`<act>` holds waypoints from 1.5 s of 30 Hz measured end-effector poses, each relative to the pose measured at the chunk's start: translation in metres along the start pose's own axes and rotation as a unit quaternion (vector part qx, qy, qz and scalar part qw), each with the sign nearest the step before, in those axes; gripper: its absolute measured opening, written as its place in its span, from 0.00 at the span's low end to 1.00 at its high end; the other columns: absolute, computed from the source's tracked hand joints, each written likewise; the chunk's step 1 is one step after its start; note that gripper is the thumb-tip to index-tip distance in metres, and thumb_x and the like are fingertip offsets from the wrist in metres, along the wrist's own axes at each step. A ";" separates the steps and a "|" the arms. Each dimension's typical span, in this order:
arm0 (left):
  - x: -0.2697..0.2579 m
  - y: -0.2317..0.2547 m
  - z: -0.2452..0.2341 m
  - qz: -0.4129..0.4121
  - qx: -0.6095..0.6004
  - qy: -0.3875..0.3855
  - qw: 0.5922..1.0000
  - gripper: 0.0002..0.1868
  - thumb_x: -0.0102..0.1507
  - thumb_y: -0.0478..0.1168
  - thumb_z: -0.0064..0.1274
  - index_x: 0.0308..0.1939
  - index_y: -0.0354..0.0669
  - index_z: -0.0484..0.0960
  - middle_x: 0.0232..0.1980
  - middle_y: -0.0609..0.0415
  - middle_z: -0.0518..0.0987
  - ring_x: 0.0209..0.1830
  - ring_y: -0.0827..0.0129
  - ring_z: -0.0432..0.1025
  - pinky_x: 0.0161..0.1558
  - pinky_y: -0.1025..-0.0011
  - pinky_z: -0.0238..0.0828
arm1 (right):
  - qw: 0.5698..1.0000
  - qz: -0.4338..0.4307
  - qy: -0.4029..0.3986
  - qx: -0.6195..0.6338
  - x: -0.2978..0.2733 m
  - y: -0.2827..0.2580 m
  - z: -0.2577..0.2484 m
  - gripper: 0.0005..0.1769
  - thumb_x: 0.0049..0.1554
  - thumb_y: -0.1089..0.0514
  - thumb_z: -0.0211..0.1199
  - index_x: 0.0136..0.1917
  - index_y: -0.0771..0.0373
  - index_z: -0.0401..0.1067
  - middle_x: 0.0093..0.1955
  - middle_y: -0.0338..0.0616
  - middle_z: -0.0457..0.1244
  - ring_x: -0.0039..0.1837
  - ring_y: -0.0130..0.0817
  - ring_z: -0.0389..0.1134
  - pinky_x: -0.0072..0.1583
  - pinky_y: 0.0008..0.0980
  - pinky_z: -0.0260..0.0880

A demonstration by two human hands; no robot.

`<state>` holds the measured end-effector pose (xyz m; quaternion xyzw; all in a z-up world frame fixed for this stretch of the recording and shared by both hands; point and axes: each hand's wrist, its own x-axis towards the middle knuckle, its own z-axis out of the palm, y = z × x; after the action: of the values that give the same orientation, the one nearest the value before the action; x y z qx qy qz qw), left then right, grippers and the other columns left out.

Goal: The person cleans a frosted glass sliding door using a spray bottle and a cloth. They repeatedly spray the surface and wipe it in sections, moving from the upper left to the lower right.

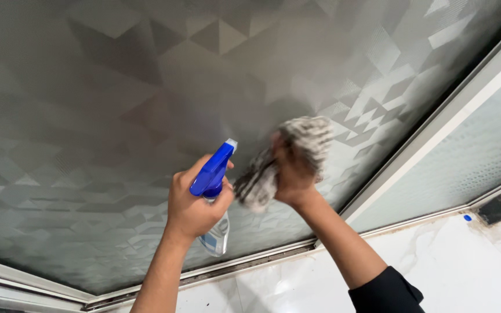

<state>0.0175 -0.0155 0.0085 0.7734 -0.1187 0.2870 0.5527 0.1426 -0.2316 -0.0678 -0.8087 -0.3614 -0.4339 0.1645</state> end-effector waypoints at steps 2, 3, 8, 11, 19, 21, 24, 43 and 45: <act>0.001 -0.001 0.000 0.006 -0.001 -0.001 1.000 0.15 0.53 0.33 0.55 0.44 0.42 0.82 0.27 0.58 0.83 0.27 0.74 0.81 0.34 0.75 0.76 | 0.980 -0.089 -0.166 -0.059 0.000 0.002 0.003 0.33 0.51 0.42 0.68 0.69 0.50 0.71 0.70 0.38 0.63 0.75 0.44 0.60 0.77 0.53 0.48; 0.002 -0.001 0.000 0.011 -0.005 0.000 1.000 0.15 0.53 0.33 0.55 0.44 0.42 0.82 0.27 0.58 0.83 0.27 0.74 0.81 0.34 0.75 0.76 | 0.983 -0.130 -0.103 -0.075 -0.003 0.004 0.006 0.32 0.52 0.42 0.67 0.69 0.49 0.72 0.70 0.39 0.64 0.75 0.44 0.60 0.78 0.52 0.47; 0.001 -0.002 0.001 -0.004 0.009 -0.002 1.000 0.15 0.53 0.33 0.56 0.45 0.43 0.83 0.27 0.58 0.83 0.26 0.73 0.81 0.34 0.75 0.76 | 0.961 -0.256 -0.039 -0.099 -0.018 0.046 0.006 0.31 0.53 0.37 0.63 0.68 0.44 0.75 0.71 0.39 0.65 0.76 0.42 0.62 0.83 0.50 0.45; 0.000 -0.001 0.000 -0.003 0.011 -0.005 1.000 0.15 0.53 0.33 0.55 0.45 0.43 0.83 0.27 0.58 0.83 0.27 0.73 0.82 0.34 0.75 0.76 | 0.989 -0.129 0.013 -0.078 -0.019 0.076 -0.010 0.35 0.53 0.31 0.61 0.67 0.50 0.72 0.69 0.42 0.63 0.74 0.44 0.60 0.78 0.56 0.43; -0.001 0.001 0.000 0.000 0.013 -0.003 1.000 0.15 0.53 0.33 0.56 0.44 0.43 0.83 0.27 0.58 0.82 0.26 0.74 0.81 0.33 0.75 0.75 | 0.973 0.116 0.201 0.005 -0.052 0.130 -0.023 0.36 0.70 0.48 0.48 0.86 0.60 0.49 0.87 0.56 0.43 0.88 0.51 0.37 0.85 0.49 0.36; 0.000 0.001 -0.001 -0.003 0.012 -0.004 1.000 0.15 0.53 0.32 0.56 0.44 0.43 0.83 0.27 0.58 0.82 0.26 0.74 0.81 0.33 0.75 0.76 | 0.963 0.162 0.216 -0.004 -0.053 0.125 -0.029 0.39 0.70 0.47 0.52 0.87 0.59 0.44 0.89 0.55 0.38 0.88 0.49 0.32 0.86 0.48 0.31; 0.000 0.000 0.000 0.000 0.007 -0.002 1.000 0.15 0.53 0.32 0.56 0.44 0.43 0.83 0.27 0.58 0.82 0.26 0.74 0.81 0.33 0.75 0.76 | 0.961 0.181 0.210 -0.017 -0.044 0.109 -0.039 0.47 0.68 0.43 0.61 0.88 0.58 0.39 0.90 0.56 0.31 0.89 0.49 0.28 0.86 0.49 0.28; 0.001 -0.003 -0.005 -0.009 0.015 -0.001 1.000 0.18 0.52 0.33 0.56 0.47 0.44 0.83 0.28 0.57 0.84 0.28 0.73 0.82 0.34 0.74 0.77 | 0.964 -0.258 0.032 -0.062 -0.015 0.033 0.011 0.30 0.54 0.45 0.65 0.67 0.55 0.75 0.69 0.42 0.64 0.78 0.50 0.59 0.81 0.56 0.50; 0.000 -0.002 -0.004 -0.012 0.015 -0.001 1.000 0.17 0.53 0.33 0.57 0.46 0.44 0.83 0.27 0.57 0.83 0.27 0.72 0.82 0.34 0.74 0.77 | 0.956 -0.280 -0.006 -0.085 -0.022 0.048 0.007 0.29 0.52 0.48 0.64 0.66 0.54 0.75 0.68 0.39 0.64 0.79 0.49 0.60 0.84 0.57 0.50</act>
<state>0.0168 -0.0111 0.0081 0.7830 -0.1062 0.2814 0.5445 0.1737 -0.2698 -0.0877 -0.6886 -0.5363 -0.4868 -0.0346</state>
